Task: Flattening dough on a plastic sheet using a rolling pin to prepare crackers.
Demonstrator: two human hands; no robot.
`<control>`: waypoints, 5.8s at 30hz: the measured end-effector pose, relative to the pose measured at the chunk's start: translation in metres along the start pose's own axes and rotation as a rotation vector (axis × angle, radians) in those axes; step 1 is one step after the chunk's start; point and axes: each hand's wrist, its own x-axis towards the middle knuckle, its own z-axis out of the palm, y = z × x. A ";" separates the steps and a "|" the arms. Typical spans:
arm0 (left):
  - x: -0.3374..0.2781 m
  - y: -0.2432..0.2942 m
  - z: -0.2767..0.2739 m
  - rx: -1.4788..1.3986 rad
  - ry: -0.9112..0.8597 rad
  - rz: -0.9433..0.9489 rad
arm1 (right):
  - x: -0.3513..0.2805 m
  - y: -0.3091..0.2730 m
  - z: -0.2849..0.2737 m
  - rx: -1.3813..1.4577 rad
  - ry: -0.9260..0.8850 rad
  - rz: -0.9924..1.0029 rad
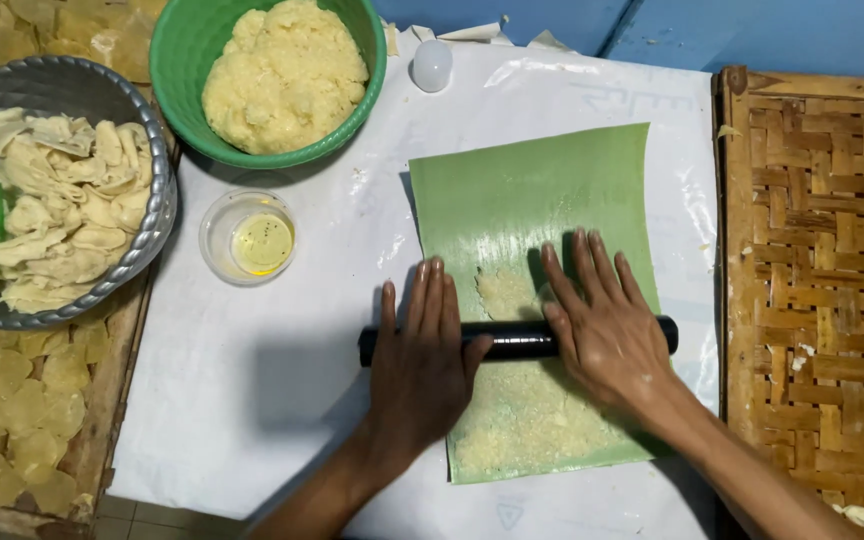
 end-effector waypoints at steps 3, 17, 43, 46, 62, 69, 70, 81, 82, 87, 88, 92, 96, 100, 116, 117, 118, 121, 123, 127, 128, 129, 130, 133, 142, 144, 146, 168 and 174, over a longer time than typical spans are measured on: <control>0.040 -0.018 0.015 0.055 0.066 -0.002 | 0.041 0.005 -0.026 0.219 -0.171 0.114; -0.076 0.023 -0.011 0.191 -0.106 0.064 | -0.097 -0.023 0.005 0.091 0.102 -0.009; -0.052 0.014 0.005 0.116 0.105 0.055 | -0.070 -0.003 0.013 0.024 0.150 0.058; -0.005 -0.006 0.012 0.062 0.060 0.066 | -0.022 0.011 0.000 0.021 0.113 0.099; -0.049 0.018 -0.012 0.138 -0.023 0.039 | -0.060 -0.010 -0.005 0.072 0.028 0.110; 0.049 -0.023 -0.003 -0.042 -0.253 -0.078 | 0.034 0.019 -0.018 0.195 -0.008 0.232; 0.056 -0.026 -0.002 -0.037 -0.246 -0.078 | 0.041 0.020 -0.021 0.194 0.000 0.227; -0.072 0.027 -0.008 0.156 0.006 0.041 | -0.078 -0.016 0.002 0.035 0.123 0.073; -0.071 0.025 -0.008 0.153 0.006 0.043 | -0.076 -0.014 0.002 0.033 0.122 0.075; -0.030 0.005 -0.010 0.073 0.012 0.047 | -0.030 0.004 -0.005 0.071 0.003 0.120; -0.020 0.000 -0.007 0.077 0.020 0.046 | -0.016 0.006 -0.007 0.068 0.010 0.116; -0.007 -0.003 -0.004 0.108 0.026 0.010 | 0.030 0.002 -0.024 0.161 -0.012 0.179; -0.041 0.012 -0.005 0.018 0.148 0.053 | 0.058 -0.014 -0.023 0.307 0.102 -0.007; -0.056 0.021 -0.012 0.018 0.190 0.031 | 0.076 -0.017 -0.015 0.278 -0.090 0.045; -0.056 0.019 -0.026 -0.118 0.175 0.109 | 0.067 -0.019 -0.016 0.357 -0.110 0.039; -0.058 0.019 -0.027 -0.090 0.180 0.128 | 0.068 -0.021 -0.020 0.381 -0.191 0.110; -0.064 0.022 -0.033 -0.091 0.178 0.125 | 0.066 -0.021 -0.025 0.381 -0.196 0.109; -0.077 0.028 -0.047 -0.104 0.227 0.198 | 0.059 -0.019 -0.039 0.421 -0.199 0.094; -0.087 0.031 -0.057 -0.188 0.157 0.264 | 0.050 -0.022 -0.043 0.474 -0.126 -0.075; -0.099 0.037 -0.049 -0.159 0.188 0.244 | 0.017 -0.042 -0.057 0.465 -0.091 -0.158; -0.100 0.037 -0.048 -0.163 0.192 0.261 | 0.009 -0.050 -0.068 0.509 -0.151 -0.193; -0.100 0.036 -0.047 -0.166 0.195 0.278 | 0.001 -0.059 -0.079 0.554 -0.211 -0.229; -0.100 0.035 -0.046 -0.168 0.197 0.276 | -0.004 -0.059 -0.078 0.551 -0.213 -0.230; -0.102 0.034 -0.044 -0.177 0.132 0.269 | -0.021 -0.056 -0.076 0.649 -0.306 -0.294; -0.100 0.032 -0.038 -0.186 0.136 0.287 | -0.015 -0.052 -0.048 0.373 -0.263 -0.215; -0.099 0.032 -0.040 -0.171 0.091 0.285 | -0.004 -0.066 -0.044 0.200 -0.296 -0.394; -0.099 0.033 -0.040 -0.167 0.096 0.284 | 0.000 -0.069 -0.036 0.127 -0.241 -0.452; -0.067 0.000 -0.038 -0.052 0.074 0.251 | -0.038 -0.033 -0.058 0.327 0.081 -0.115; -0.072 -0.002 -0.025 0.007 -0.009 0.178 | -0.067 -0.043 0.002 0.023 0.185 -0.140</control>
